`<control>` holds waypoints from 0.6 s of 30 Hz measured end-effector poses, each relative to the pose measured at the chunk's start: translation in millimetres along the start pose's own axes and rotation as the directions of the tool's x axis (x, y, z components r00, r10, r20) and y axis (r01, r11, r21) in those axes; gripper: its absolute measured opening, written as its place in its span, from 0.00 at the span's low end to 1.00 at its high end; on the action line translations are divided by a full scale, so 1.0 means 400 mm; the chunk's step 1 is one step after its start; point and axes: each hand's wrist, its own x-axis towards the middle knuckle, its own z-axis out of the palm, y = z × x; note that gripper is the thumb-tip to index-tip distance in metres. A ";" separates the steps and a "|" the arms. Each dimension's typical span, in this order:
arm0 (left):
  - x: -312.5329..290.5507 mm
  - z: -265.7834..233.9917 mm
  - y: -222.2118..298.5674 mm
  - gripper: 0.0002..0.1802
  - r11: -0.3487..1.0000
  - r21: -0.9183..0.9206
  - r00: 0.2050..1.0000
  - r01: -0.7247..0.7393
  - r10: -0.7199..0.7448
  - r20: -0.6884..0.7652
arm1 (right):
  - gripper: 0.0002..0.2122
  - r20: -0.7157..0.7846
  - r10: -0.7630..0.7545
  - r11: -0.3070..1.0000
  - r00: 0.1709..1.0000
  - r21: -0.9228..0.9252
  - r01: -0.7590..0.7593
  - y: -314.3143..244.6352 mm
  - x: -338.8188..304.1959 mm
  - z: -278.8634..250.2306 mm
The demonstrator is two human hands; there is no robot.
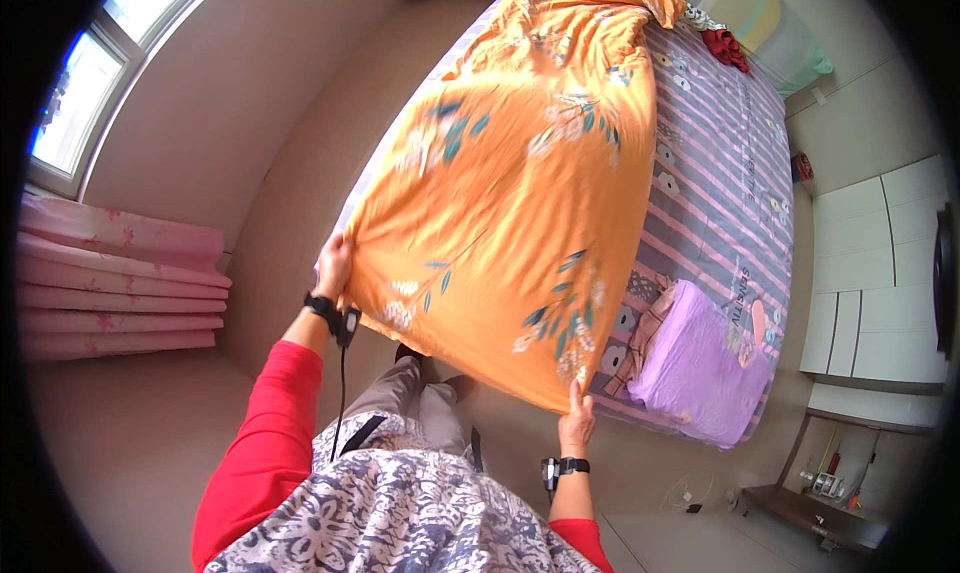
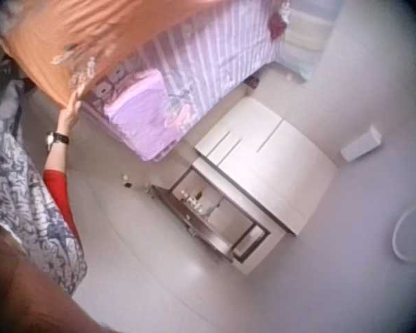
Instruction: The person folds an orange duvet on a bed, then picks up a purple pillow and places it at the head of the bed. They then pick up a red garment and a white garment, hang them on a door hook, and smooth the bedsheet.
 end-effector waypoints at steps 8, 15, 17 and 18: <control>0.004 0.024 -0.299 0.12 0.989 0.058 0.938 -0.134 0.146 -0.315 | 0.31 0.045 0.006 0.997 0.999 -0.076 -0.003 0.030 0.011 0.074; -0.019 -0.031 -0.261 0.10 0.938 0.271 0.884 -0.217 0.307 -0.352 | 0.27 0.094 -0.005 0.996 0.996 -0.093 0.013 0.012 -0.024 0.132; -0.005 -0.042 -0.293 0.10 0.873 0.487 0.968 -0.018 0.136 -0.209 | 0.25 0.190 -0.024 0.994 0.982 -0.102 0.044 -0.016 0.003 0.141; 0.004 -0.046 -0.315 0.10 0.809 0.587 0.984 0.022 0.086 -0.155 | 0.24 0.292 0.075 0.983 0.954 -0.184 -0.021 -0.037 0.020 0.136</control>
